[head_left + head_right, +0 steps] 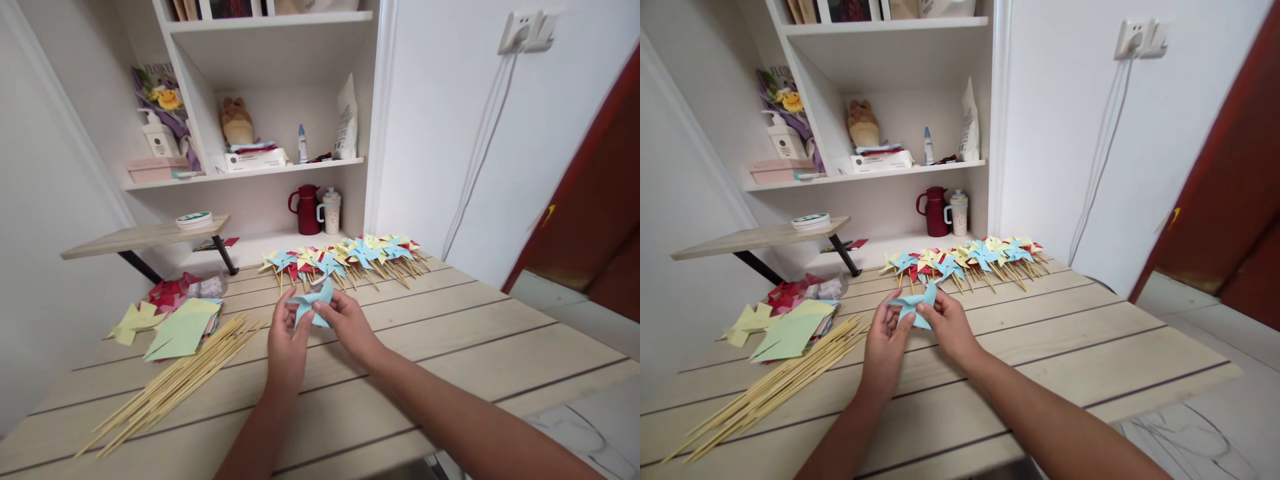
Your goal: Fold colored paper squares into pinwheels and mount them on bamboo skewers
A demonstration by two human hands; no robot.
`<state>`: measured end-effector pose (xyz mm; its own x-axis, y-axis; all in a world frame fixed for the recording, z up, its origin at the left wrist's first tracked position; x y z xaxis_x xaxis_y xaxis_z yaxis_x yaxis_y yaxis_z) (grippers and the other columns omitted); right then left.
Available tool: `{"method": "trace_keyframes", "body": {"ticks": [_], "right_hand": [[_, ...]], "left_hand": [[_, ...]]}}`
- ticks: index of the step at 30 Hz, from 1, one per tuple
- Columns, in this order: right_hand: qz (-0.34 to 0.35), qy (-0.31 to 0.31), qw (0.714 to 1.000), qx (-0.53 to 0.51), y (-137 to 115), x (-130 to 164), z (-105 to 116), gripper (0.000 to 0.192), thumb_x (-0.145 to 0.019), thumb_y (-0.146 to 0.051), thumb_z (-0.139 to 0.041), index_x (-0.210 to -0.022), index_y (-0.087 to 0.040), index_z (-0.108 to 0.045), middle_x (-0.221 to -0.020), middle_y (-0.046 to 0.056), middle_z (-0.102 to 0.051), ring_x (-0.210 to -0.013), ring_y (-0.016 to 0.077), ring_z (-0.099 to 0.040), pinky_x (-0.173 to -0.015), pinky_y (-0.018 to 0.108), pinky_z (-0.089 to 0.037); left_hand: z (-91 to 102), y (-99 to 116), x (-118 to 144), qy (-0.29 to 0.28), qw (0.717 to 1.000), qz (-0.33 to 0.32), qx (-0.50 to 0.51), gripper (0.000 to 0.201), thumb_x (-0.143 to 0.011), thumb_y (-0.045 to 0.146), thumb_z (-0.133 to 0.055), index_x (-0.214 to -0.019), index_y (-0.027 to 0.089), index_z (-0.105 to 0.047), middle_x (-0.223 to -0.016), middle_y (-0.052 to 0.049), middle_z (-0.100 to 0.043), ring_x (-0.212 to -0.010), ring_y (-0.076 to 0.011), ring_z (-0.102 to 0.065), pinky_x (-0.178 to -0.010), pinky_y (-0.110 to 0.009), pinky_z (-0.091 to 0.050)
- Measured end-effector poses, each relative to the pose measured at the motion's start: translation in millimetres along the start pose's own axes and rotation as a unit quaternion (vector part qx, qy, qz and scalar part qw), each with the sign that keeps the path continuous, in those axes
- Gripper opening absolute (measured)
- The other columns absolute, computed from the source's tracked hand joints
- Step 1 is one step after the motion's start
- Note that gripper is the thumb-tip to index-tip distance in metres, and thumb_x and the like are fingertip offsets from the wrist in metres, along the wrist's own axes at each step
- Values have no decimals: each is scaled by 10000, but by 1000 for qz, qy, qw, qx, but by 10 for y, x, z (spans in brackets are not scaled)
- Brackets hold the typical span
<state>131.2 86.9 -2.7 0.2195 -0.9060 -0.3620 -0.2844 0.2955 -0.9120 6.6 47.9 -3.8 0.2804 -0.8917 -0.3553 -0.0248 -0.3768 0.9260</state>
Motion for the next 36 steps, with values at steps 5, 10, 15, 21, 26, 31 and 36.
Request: {"method": "trace_keyframes", "body": {"ticks": [5, 10, 15, 21, 26, 31, 36], "right_hand": [[-22, 18, 999, -17, -11, -2, 36, 333, -790, -525, -684, -887, -209, -637, -792, 19, -646, -702, 174, -574, -642, 290, -473], [-4, 25, 1000, 1, -59, 16, 65, 385, -847, -582, -601, -769, -205, -586, -704, -4, -576, -632, 152, -508, -606, 274, -427], [13, 44, 999, 14, -116, 15, 121, 382, -883, -571, -560, -776, -205, -574, -717, -8, -560, -639, 143, -480, -598, 259, -393], [-28, 4, 999, -40, -118, 16, 75, 370, -732, -462, -763, -971, -225, -607, -854, 22, -687, -750, 178, -614, -672, 283, -464], [-30, -2, 998, -53, -121, 9, 72, 352, -689, -371, -796, -967, -221, -640, -879, 29, -708, -798, 189, -639, -723, 308, -478], [15, 8, 1000, 25, -157, 13, 150, 184, -728, -314, -767, -818, -208, -647, -755, -9, -640, -692, 149, -564, -648, 276, -431], [123, 22, 978, 169, -342, 90, 177, 116, -773, -281, -747, -757, -224, -647, -738, -7, -626, -724, 169, -567, -692, 304, -439]], "left_hand": [[17, -79, -25, 11, 1000, 5, -27, 285, -767, 347, -724, -984, 180, -644, -898, -57, -703, -821, -180, -656, -770, -296, -508], [47, -98, -38, 29, 999, 16, -14, 269, -764, 347, -725, -949, 171, -641, -833, -42, -700, -723, -154, -632, -686, -268, -501], [43, -46, -35, 32, 999, 17, -3, 274, -748, 351, -734, -936, 173, -644, -810, -36, -687, -667, -140, -605, -628, -253, -489], [62, -59, -31, 39, 999, 9, -21, 285, -736, 371, -740, -934, 181, -661, -791, -29, -680, -665, -145, -597, -637, -261, -485], [84, -48, -16, 49, 995, -39, -75, 215, -765, 316, -715, -938, 192, -687, -838, -42, -699, -746, -168, -615, -727, -290, -493], [74, 109, -2, 47, 985, -121, -114, 132, -792, 289, -700, -896, 209, -689, -920, -46, -674, -860, -190, -625, -825, -322, -494], [82, 278, 32, 41, 963, -220, -148, 41, -801, 234, -688, -840, 230, -700, -928, -42, -626, -938, -205, -613, -865, -337, -489]]}}
Point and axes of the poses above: each hand's wrist, its own x-axis away from the middle knuckle, its own z-axis out of the back of the hand, y = z × x, the point moved 5 cm from there along -x, towards the middle knuckle
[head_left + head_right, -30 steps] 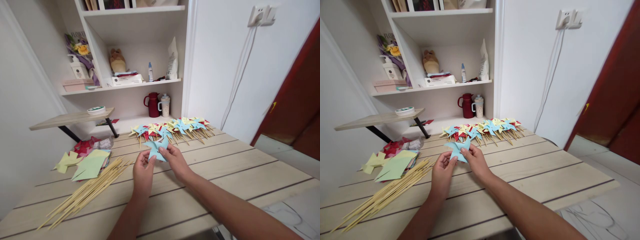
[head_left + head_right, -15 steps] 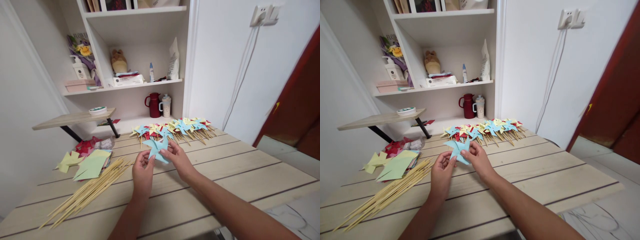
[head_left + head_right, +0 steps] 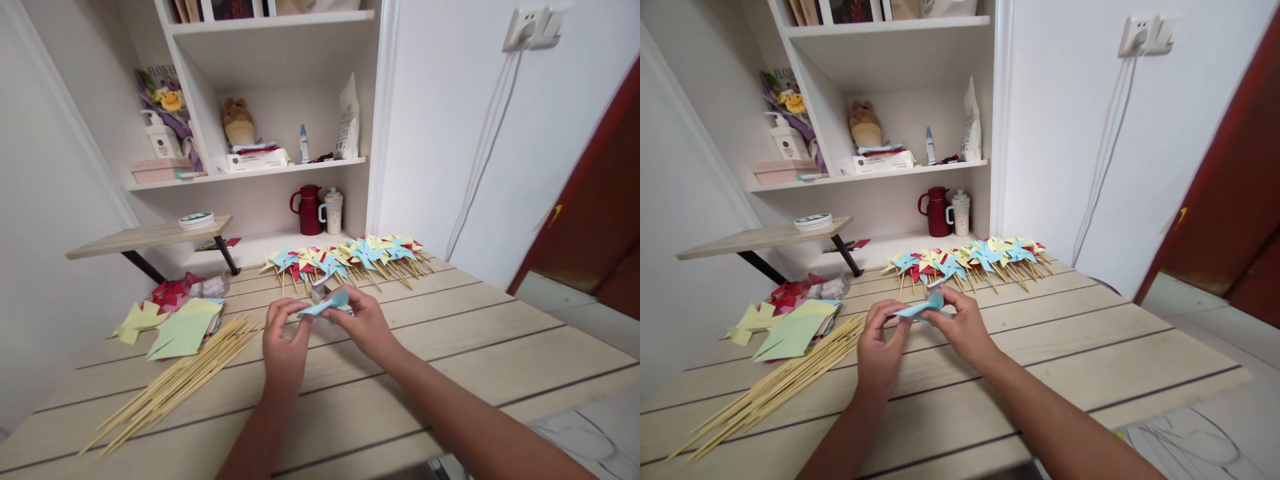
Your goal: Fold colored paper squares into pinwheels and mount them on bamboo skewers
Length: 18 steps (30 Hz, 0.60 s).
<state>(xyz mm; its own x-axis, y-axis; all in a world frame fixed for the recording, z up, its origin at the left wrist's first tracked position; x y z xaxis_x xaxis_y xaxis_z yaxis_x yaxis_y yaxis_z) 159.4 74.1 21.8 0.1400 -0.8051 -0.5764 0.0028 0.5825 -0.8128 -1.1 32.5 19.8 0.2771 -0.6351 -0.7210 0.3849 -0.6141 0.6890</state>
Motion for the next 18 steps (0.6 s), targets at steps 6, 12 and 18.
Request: {"method": "trace_keyframes", "body": {"ticks": [6, 12, 18], "right_hand": [[189, -7, 979, 76, -260, 92, 24, 90, -849, -178, -665, -844, -265, -687, -826, 33, -700, -811, 207, -639, -743, 355, -494], [253, -8, 963, 93, -293, 121, 17, 191, -844, -87, -625, -892, -263, -684, -829, 31, -696, -794, 196, -641, -709, 347, -506], [258, -15, 961, 95, -294, 118, 13, 233, -830, -58, -637, -925, -264, -694, -841, 32, -680, -800, 188, -637, -700, 333, -505]], "left_hand": [[53, 182, 94, 4, 980, -158, -122, 194, -813, 100, -645, -919, 251, -707, -972, -40, -604, -931, -193, -608, -822, -320, -493], [71, 240, 162, 21, 962, -215, -169, 216, -835, 69, -622, -962, 234, -682, -957, -38, -604, -875, -174, -611, -769, -309, -501], [55, 239, 153, 13, 957, -224, -181, 201, -839, 58, -621, -950, 217, -674, -921, -34, -614, -857, -167, -608, -764, -303, -487]]}}
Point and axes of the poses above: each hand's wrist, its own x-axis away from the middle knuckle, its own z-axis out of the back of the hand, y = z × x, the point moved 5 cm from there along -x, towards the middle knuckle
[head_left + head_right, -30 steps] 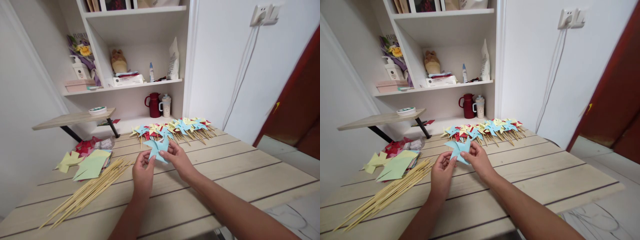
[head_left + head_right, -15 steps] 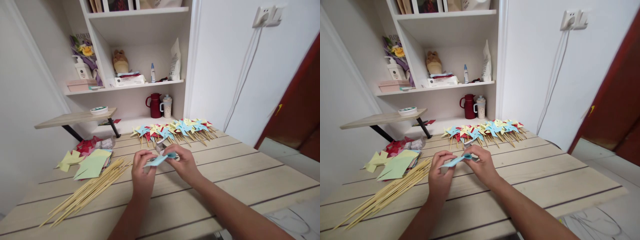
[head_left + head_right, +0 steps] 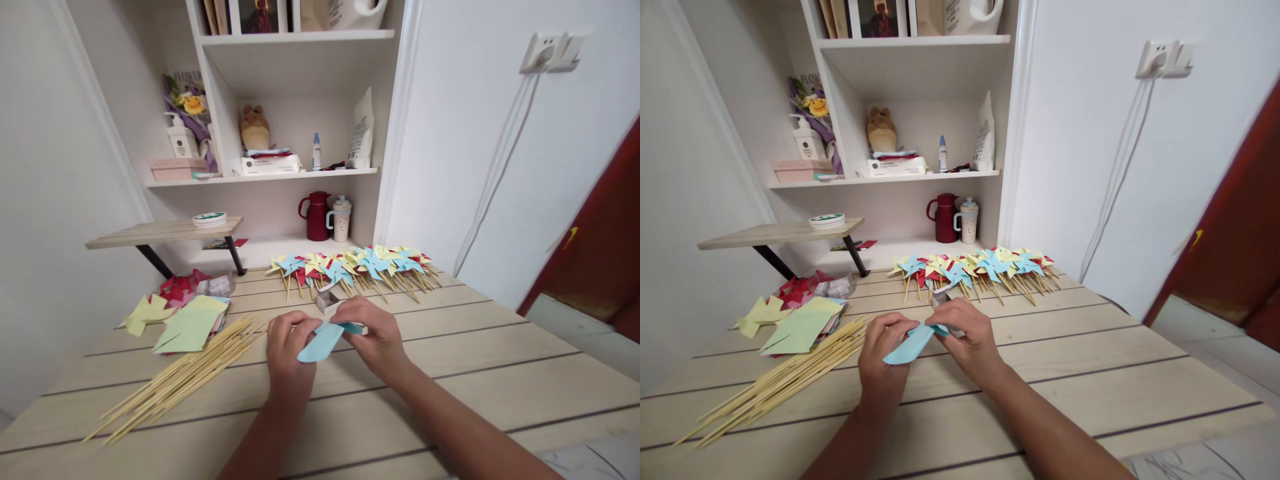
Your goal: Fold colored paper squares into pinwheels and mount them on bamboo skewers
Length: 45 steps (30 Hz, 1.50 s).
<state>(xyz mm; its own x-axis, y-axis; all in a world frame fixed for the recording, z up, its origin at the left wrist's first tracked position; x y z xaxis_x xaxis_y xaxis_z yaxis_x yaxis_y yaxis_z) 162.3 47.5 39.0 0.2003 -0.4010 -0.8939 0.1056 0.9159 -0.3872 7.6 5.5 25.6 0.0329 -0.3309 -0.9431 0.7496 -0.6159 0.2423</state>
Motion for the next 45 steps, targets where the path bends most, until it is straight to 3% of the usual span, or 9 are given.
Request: {"method": "trace_keyframes", "body": {"ticks": [13, 22, 28, 31, 34, 37, 39, 43, 45], "right_hand": [[-21, -15, 1000, 17, 29, 9, -13, 152, -876, -111, -600, -884, -244, -671, -819, 25, -672, -781, 173, -625, -684, 306, -490], [-67, -31, 997, 31, 222, 73, -44, 95, -880, -177, -616, -872, -245, -682, -850, 37, -696, -833, 197, -645, -738, 315, -500], [-121, -4, 992, 45, 396, 81, 69, 47, -848, -216, -645, -840, -240, -684, -865, 34, -694, -842, 207, -642, -742, 318, -492], [-164, 19, 985, 42, 497, 96, 155, 34, -834, -240, -652, -829, -239, -686, -856, 29, -685, -816, 203, -626, -718, 315, -480], [-195, 36, 980, 20, 580, 124, 217, 38, -820, -266, -666, -825, -237, -689, -842, 26, -677, -786, 195, -607, -693, 311, -471], [-219, 57, 974, 16, 640, 157, 263, 66, -802, -286, -679, -829, -227, -694, -838, 31, -685, -761, 192, -594, -678, 319, -464], [-230, 71, 970, 26, 660, 172, 281, 87, -790, -295, -685, -830, -219, -700, -821, 35, -691, -757, 198, -593, -685, 336, -466], [-241, 79, 967, 10, 652, 167, 270, 90, -771, -286, -696, -817, -209, -704, -792, 35, -690, -732, 196, -594, -668, 340, -480], [-238, 80, 968, -3, 635, 155, 259, 80, -770, -279, -695, -807, -208, -705, -780, 32, -687, -711, 188, -594, -639, 327, -484]], "left_hand": [[-43, 6, 32, -20, 1000, 17, 12, 180, -847, 76, -627, -935, 222, -686, -890, -37, -624, -828, -167, -585, -737, -296, -459], [-226, -150, 75, -108, 979, 137, 105, 231, -838, 69, -599, -995, 226, -665, -912, -40, -653, -863, -181, -614, -757, -299, -474], [-272, -320, 137, -142, 962, 220, 78, 525, -817, 58, -594, -1297, 257, -518, -941, -11, -646, -826, -158, -613, -818, -308, -478], [-254, -429, 133, -172, 956, 237, 9, 427, -846, 103, -595, -1244, 255, -569, -987, -30, -635, -883, -172, -608, -866, -331, -465], [-221, -553, 157, -223, 938, 251, -84, 211, -858, 143, -601, -1033, 230, -683, -1053, -67, -628, -1021, -220, -578, -925, -374, -440], [-156, -625, 234, -290, 914, 257, -120, 157, -870, 171, -591, -949, 218, -718, -1096, -87, -644, -1060, -250, -563, -933, -413, -439], [-57, -619, 272, -332, 908, 224, -124, 178, -875, 161, -573, -936, 225, -727, -1128, -92, -653, -1083, -259, -564, -925, -432, -447], [341, -589, 220, -384, 911, 87, -123, 178, -847, 128, -598, -903, 235, -728, -1134, -85, -674, -1080, -253, -598, -932, -435, -459], [615, -650, 137, -383, 911, 52, -141, 191, -839, 125, -601, -912, 247, -729, -1124, -80, -683, -1061, -245, -612, -902, -411, -477]]}}
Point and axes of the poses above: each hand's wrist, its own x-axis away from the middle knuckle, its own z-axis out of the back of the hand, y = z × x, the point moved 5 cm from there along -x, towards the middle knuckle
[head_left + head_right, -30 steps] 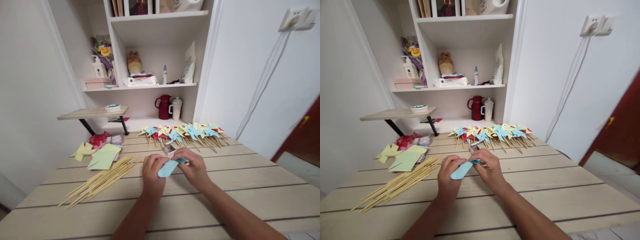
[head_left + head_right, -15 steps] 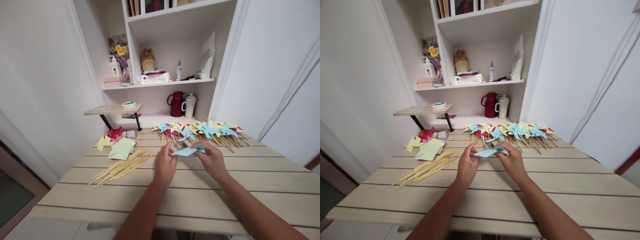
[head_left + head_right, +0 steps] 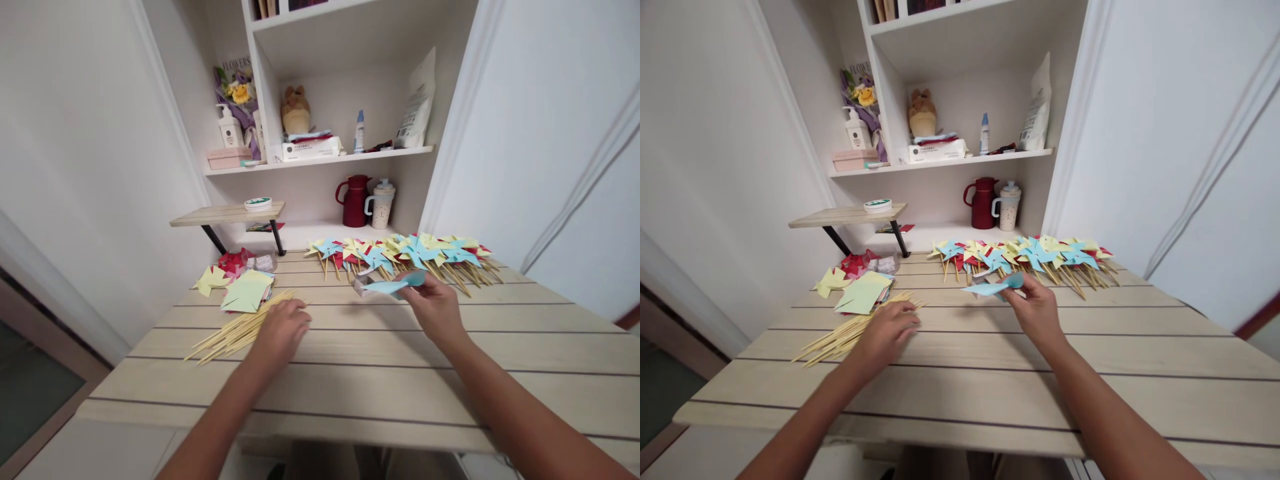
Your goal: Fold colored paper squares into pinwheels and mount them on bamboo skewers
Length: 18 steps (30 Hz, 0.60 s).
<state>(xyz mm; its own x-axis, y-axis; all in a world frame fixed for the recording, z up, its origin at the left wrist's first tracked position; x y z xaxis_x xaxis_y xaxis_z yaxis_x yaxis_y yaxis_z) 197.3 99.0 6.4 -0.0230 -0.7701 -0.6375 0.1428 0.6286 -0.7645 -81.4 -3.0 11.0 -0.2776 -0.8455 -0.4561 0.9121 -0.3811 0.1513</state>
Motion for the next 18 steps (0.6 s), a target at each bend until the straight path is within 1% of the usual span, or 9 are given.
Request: {"method": "trace_keyframes", "body": {"ticks": [2, 3, 5, 7, 10, 14, 18], "right_hand": [[3, 0, 1000, -3, -13, -2, -6, 75, -772, -279, -695, -801, -210, -707, -757, 24, -682, -691, 182, -592, -619, 318, -486], [5, 0, 1000, -4, -15, -3, -7, 75, -771, -281, -698, -799, -212, -709, -750, 19, -682, -686, 180, -593, -617, 317, -489], [8, 2, 1000, -7, -14, -4, -4, 74, -766, -283, -709, -800, -218, -713, -755, 13, -688, -696, 181, -605, -636, 320, -501], [9, 4, 1000, -7, -11, -2, 2, 63, -760, -279, -721, -797, -228, -715, -774, 7, -699, -721, 184, -621, -669, 322, -511], [-2, 3, 1000, -5, -4, 6, 5, 42, -769, -273, -718, -800, -245, -717, -790, 0, -703, -731, 180, -627, -674, 307, -511], [-15, 5, 1000, -10, 9, 12, 12, 53, -772, -288, -717, -813, -255, -715, -778, 2, -685, -708, 181, -612, -635, 303, -507], [-15, 15, 1000, -21, 18, 11, 20, 73, -748, -290, -731, -809, -253, -713, -772, 10, -678, -713, 195, -610, -646, 329, -522]], "left_hand": [[202, -210, 99, -5, 998, 43, -48, 194, -837, 117, -590, -894, 237, -731, -1072, -80, -691, -988, -246, -629, -850, -403, -485], [275, -307, 145, -17, 995, 66, -72, 195, -843, 119, -577, -893, 226, -732, -1062, -86, -689, -971, -249, -627, -847, -406, -481], [367, -451, 232, -44, 989, 96, -108, 196, -861, 133, -556, -883, 209, -735, -1040, -98, -682, -945, -254, -623, -832, -401, -471], [403, -525, 308, -53, 985, 110, -121, 186, -858, 140, -559, -871, 208, -732, -998, -89, -676, -923, -247, -614, -816, -381, -461], [378, -548, 385, -50, 983, 120, -132, 169, -869, 174, -562, -863, 215, -726, -985, -76, -664, -921, -241, -594, -823, -368, -442], [274, -503, 422, -74, 978, 127, -146, 162, -877, 188, -559, -864, 207, -719, -990, -79, -651, -923, -243, -573, -811, -369, -420], [204, -461, 446, -87, 976, 136, -148, 161, -876, 178, -559, -849, 194, -716, -994, -89, -644, -919, -245, -562, -780, -364, -410]]}}
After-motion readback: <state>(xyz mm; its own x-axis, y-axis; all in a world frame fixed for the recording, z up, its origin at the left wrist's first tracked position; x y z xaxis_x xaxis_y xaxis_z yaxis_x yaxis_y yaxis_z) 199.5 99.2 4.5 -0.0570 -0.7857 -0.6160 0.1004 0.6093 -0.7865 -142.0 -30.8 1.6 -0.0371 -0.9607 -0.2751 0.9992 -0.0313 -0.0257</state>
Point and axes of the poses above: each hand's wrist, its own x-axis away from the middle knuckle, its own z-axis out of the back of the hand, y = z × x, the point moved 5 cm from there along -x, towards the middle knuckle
